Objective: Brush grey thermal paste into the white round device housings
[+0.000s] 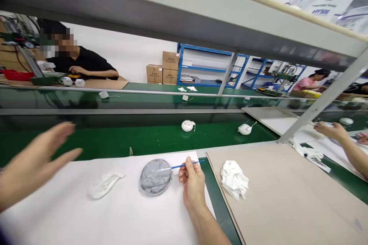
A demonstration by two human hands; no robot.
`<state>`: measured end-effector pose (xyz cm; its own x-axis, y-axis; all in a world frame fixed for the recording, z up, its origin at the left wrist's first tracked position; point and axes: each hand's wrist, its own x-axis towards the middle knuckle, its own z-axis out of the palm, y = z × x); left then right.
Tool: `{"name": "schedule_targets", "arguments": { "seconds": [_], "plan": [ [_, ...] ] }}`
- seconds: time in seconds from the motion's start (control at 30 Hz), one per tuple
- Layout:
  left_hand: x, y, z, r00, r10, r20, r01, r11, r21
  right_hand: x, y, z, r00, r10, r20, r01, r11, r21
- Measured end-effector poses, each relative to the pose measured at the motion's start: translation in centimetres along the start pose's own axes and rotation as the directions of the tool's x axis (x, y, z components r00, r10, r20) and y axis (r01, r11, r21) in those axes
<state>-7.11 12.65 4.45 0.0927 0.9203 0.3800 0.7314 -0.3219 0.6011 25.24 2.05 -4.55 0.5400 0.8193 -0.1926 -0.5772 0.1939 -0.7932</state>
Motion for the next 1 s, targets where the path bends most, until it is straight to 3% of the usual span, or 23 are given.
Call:
{"name": "schedule_targets", "arguments": {
  "seconds": [0.07, 0.13, 0.17, 0.27, 0.37, 0.5, 0.67, 0.83, 1.0],
  "plan": [
    [1.8, 3.3, 4.6, 0.954, 0.252, 0.162, -0.255, 0.967, -0.004, 0.2, 0.4, -0.1, 1.000, -0.001, 0.008, 0.001, 1.000, 0.001],
    [3.6, 7.1, 9.5, 0.800, 0.485, 0.353, -0.521, 0.853, 0.010, 0.5, 0.7, -0.2, 1.000, -0.004, 0.011, 0.004, 1.000, 0.007],
    [4.5, 9.0, 11.8, 0.733, 0.542, 0.410, -0.592, 0.806, -0.008, 0.7, 0.8, -0.2, 1.000, -0.005, 0.011, 0.005, 1.000, 0.017],
    [6.7, 13.7, 17.9, 0.587, 0.626, 0.513, -0.711, 0.701, -0.043, 1.0, 0.8, -0.4, 1.000, 0.005, 0.017, -0.006, 0.999, 0.048],
    [8.5, 16.5, 22.7, 0.540, 0.604, 0.587, -0.735, 0.677, -0.020, 1.1, 0.7, -0.5, 0.999, 0.034, 0.009, -0.034, 0.997, 0.070],
    [10.4, 17.2, 26.6, 0.576, 0.499, 0.647, -0.688, 0.724, 0.054, 0.9, 0.4, -0.3, 0.999, 0.047, -0.025, -0.044, 0.994, 0.100],
    [12.0, 14.5, 27.5, 0.667, 0.378, 0.642, -0.572, 0.812, 0.116, 0.7, 0.0, -0.3, 0.998, 0.063, -0.027, -0.060, 0.993, 0.104],
    [13.4, 10.3, 24.4, 0.829, 0.212, 0.518, -0.329, 0.934, 0.143, 0.8, 0.1, -0.5, 0.998, 0.060, -0.028, -0.057, 0.994, 0.097],
    [13.4, 5.8, 17.8, 0.926, 0.047, 0.375, -0.041, 0.999, -0.024, 1.2, 0.4, -1.2, 0.998, 0.064, 0.009, -0.065, 0.997, 0.049]
  ]
}}
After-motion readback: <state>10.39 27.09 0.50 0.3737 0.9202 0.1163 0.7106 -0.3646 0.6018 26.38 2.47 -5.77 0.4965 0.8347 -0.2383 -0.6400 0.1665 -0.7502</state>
